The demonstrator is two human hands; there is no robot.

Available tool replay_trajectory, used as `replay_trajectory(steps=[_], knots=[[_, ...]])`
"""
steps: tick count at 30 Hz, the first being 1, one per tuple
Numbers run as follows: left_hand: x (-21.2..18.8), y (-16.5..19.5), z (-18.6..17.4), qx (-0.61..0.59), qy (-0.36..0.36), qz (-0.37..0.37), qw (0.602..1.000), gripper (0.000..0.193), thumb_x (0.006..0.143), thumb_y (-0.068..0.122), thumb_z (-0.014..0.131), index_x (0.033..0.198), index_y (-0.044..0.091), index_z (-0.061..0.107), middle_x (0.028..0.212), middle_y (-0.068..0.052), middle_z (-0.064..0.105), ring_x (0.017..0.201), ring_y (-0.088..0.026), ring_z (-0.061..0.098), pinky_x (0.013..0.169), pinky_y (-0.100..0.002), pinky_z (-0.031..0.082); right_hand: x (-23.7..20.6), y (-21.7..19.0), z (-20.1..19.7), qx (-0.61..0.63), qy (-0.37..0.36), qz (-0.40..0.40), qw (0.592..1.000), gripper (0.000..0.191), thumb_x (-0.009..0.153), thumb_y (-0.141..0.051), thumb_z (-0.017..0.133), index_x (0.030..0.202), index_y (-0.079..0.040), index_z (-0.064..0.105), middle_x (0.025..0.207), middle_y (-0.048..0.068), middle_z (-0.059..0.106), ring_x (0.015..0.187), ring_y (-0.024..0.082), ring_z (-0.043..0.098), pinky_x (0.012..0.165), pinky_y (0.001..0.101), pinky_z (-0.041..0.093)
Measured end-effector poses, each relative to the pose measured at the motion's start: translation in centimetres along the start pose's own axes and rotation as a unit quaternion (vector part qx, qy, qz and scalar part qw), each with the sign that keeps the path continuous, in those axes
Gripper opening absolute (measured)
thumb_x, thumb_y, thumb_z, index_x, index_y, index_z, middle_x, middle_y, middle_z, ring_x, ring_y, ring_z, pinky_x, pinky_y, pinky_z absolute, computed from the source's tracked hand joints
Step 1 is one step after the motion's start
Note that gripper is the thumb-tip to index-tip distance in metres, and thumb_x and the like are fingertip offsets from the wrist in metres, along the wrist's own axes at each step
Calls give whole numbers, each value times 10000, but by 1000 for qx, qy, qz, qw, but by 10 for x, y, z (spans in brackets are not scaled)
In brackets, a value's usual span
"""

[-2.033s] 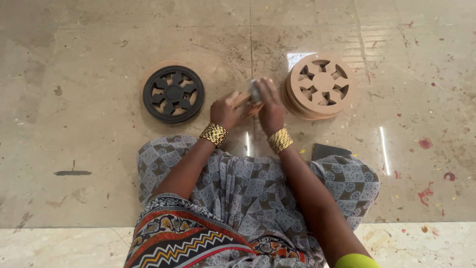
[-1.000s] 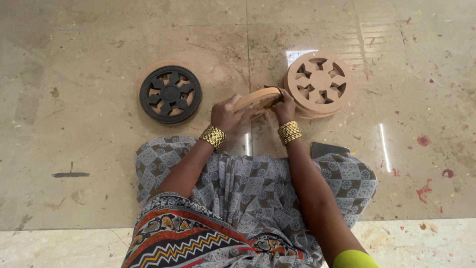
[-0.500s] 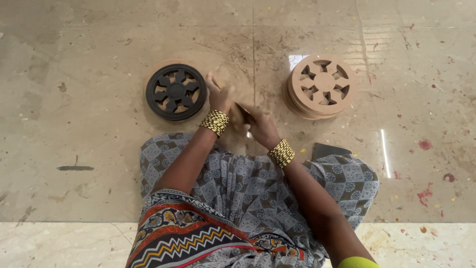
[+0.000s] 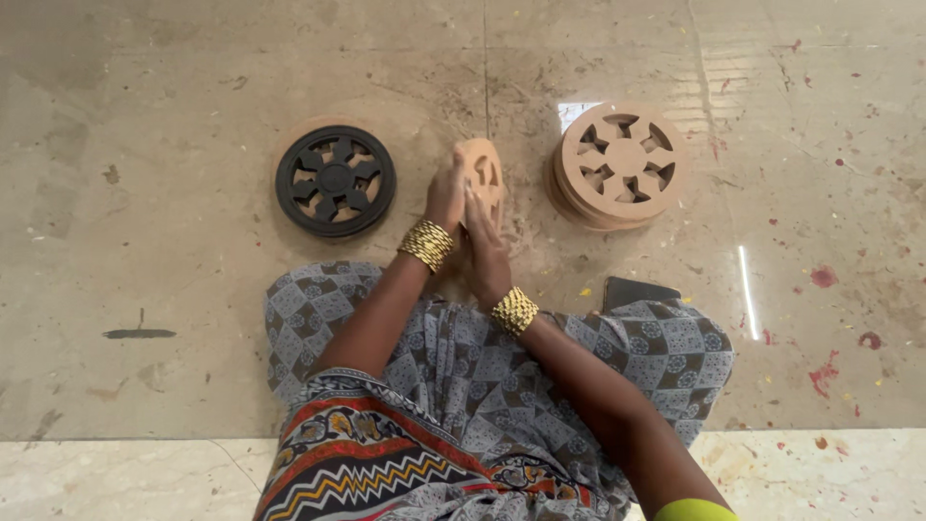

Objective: The person sits on the floor sanding decorative wheel-shaped wooden discs with a sanding block, working one disc at a time. They rub the block over the disc faces and edges, set finished discs aside, and pick up the next disc from a stack.

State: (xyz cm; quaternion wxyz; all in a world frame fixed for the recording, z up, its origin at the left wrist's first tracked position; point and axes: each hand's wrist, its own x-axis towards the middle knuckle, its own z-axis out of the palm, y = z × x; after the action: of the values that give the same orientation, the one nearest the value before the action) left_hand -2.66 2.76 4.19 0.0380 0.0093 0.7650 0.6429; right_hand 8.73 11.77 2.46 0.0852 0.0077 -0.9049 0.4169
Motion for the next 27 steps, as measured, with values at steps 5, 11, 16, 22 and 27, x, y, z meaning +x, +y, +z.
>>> replay_trajectory(steps=[5, 11, 16, 22, 27], knots=[[-3, -16, -12, -6, 49, 137, 989, 635, 1127, 515, 357, 1536, 39, 452, 1523, -227, 550, 1393, -344, 548, 1119, -401, 463, 0, 3, 8, -85, 70, -177, 978, 736, 945, -135, 651, 1612, -168, 341, 1661, 128, 343, 1316, 369, 607, 993, 418, 563], [-18, -23, -16, 8, 106, -14, 994, 579, 1016, 504, 433, 1427, 112, 549, 1216, -169, 726, 1055, -303, 747, 837, -381, 607, 30, 36, 0, -121, -24, 126, 984, 579, 1086, -115, 550, 1618, -325, 459, 1135, 75, 790, 800, 226, 724, 711, 346, 612], [-20, -15, -8, 104, 101, 94, 985, 553, 1054, 510, 458, 1320, 66, 655, 1126, -198, 755, 1011, -328, 757, 843, -391, 597, 45, 33, -15, 112, 115, 70, 985, 542, 1080, -76, 520, 1595, -216, 424, 1247, 125, 757, 773, 163, 747, 613, 303, 631], [-33, 7, 15, 150, 59, 110, 981, 550, 1068, 494, 438, 1236, 40, 698, 1078, -222, 750, 1001, -384, 727, 850, -441, 576, 28, 8, -18, -119, 136, -182, 967, 766, 951, -63, 618, 1630, -73, 264, 1649, 252, 293, 1217, 431, 640, 809, 434, 621], [-32, 9, 14, 175, 89, 158, 968, 524, 1078, 465, 429, 1246, 36, 677, 1102, -232, 732, 1004, -407, 710, 853, -457, 569, 47, 34, -17, -151, 173, -96, 969, 691, 982, -53, 532, 1627, -105, 290, 1651, 192, 321, 1147, 438, 663, 833, 392, 639]])
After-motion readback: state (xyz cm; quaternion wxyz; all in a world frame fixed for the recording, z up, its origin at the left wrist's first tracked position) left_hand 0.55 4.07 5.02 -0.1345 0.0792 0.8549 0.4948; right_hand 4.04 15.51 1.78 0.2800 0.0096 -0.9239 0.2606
